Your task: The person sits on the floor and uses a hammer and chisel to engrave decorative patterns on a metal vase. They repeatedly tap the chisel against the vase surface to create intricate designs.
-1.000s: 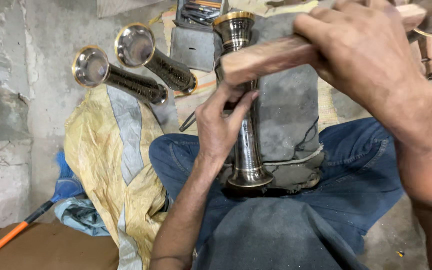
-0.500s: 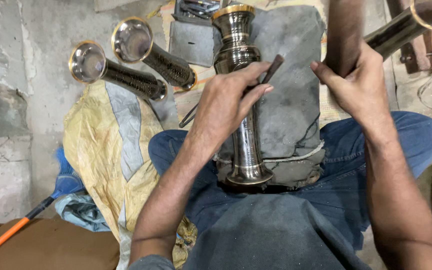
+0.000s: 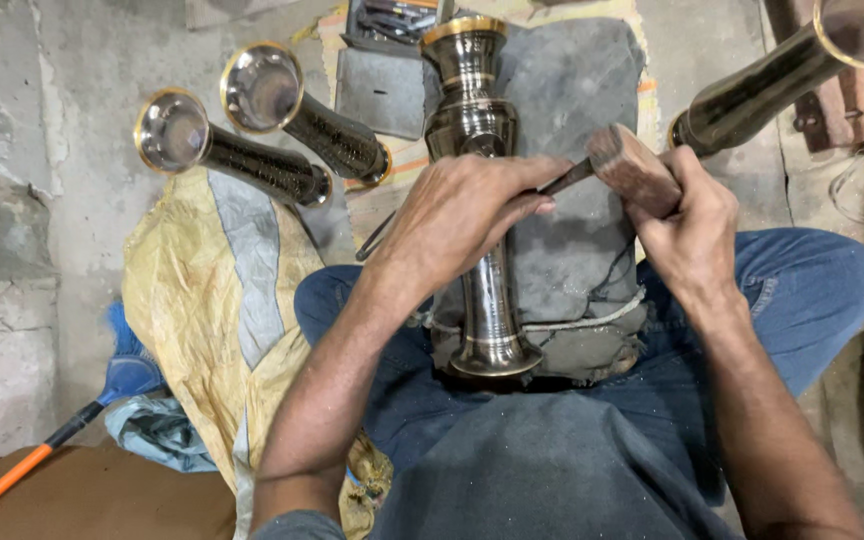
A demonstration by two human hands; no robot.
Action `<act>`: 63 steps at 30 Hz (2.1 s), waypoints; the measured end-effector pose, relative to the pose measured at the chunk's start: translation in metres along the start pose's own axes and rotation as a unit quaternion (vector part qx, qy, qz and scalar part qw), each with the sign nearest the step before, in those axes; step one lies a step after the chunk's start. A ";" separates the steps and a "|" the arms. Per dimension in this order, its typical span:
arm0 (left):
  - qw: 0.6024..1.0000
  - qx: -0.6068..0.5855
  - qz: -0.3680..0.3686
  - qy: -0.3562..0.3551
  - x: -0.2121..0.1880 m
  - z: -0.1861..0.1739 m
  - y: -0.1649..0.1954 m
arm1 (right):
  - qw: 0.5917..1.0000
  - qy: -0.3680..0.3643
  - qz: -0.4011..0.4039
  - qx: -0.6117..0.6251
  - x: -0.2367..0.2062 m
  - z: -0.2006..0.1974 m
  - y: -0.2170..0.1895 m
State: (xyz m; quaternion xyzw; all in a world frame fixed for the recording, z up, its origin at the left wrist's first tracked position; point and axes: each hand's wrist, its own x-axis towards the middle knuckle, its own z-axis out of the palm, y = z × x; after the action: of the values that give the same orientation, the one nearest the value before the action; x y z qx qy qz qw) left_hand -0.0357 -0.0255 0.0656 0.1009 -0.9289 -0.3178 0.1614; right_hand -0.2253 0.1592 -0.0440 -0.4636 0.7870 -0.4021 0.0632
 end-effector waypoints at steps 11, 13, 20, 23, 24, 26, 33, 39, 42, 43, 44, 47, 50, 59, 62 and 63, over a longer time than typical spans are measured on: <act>0.940 -0.148 -0.166 0.257 -0.045 0.026 -0.002 | 0.966 -0.026 -0.230 -0.117 0.074 -0.032 -0.065; 0.947 -0.115 -0.136 0.265 -0.045 0.029 -0.004 | 0.947 -0.037 -0.267 -0.173 0.089 -0.044 -0.088; 0.905 -0.142 -0.190 0.353 -0.053 0.048 0.004 | 0.878 -0.056 -0.353 -0.319 0.114 -0.077 -0.158; 0.888 -0.148 -0.197 0.389 -0.055 0.056 0.008 | 0.854 -0.071 -0.382 -0.345 0.122 -0.079 -0.172; 0.885 -0.146 -0.206 0.391 -0.055 0.057 0.009 | 0.855 -0.082 -0.387 -0.336 0.125 -0.079 -0.174; 0.880 -0.148 -0.215 0.398 -0.056 0.060 0.010 | 0.872 -0.119 -0.384 -0.278 0.129 -0.077 -0.177; 0.885 -0.137 -0.197 0.400 -0.055 0.063 0.012 | 0.911 -0.188 -0.291 -0.223 0.129 -0.074 -0.173; 0.919 -0.093 -0.160 0.348 -0.054 0.053 0.016 | 0.936 -0.143 -0.291 -0.136 0.117 -0.074 -0.147; 0.944 -0.068 -0.170 0.275 -0.046 0.040 0.008 | 0.908 -0.102 -0.320 -0.250 0.107 -0.074 -0.118; 0.951 -0.059 -0.174 0.247 -0.043 0.036 0.006 | 0.941 -0.120 -0.254 -0.190 0.103 -0.072 -0.107; 0.956 -0.066 -0.173 0.226 -0.040 0.032 0.004 | 0.964 -0.136 -0.190 -0.129 0.100 -0.068 -0.096; 0.972 -0.073 -0.155 0.159 -0.034 0.021 0.001 | 0.969 -0.122 -0.167 -0.135 0.083 -0.059 -0.061; 0.985 -0.051 -0.127 0.102 -0.027 0.014 -0.002 | 0.991 -0.105 -0.087 0.014 0.063 -0.040 -0.029; 0.997 0.012 -0.064 0.037 -0.016 0.007 0.000 | 0.998 -0.043 0.002 0.047 0.010 -0.001 0.017; 0.997 0.002 -0.076 -0.015 -0.009 0.003 0.000 | 0.997 -0.032 0.041 0.060 0.004 0.000 0.016; 0.999 0.012 -0.049 -0.006 -0.007 0.002 0.000 | 0.994 -0.032 0.072 0.070 0.002 0.000 0.014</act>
State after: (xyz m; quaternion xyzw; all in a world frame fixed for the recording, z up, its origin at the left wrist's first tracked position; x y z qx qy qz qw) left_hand -0.0296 -0.0220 0.0626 0.1464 -0.9274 -0.3149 0.1389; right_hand -0.2361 0.1608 -0.0533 -0.4132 0.7859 -0.4352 0.1495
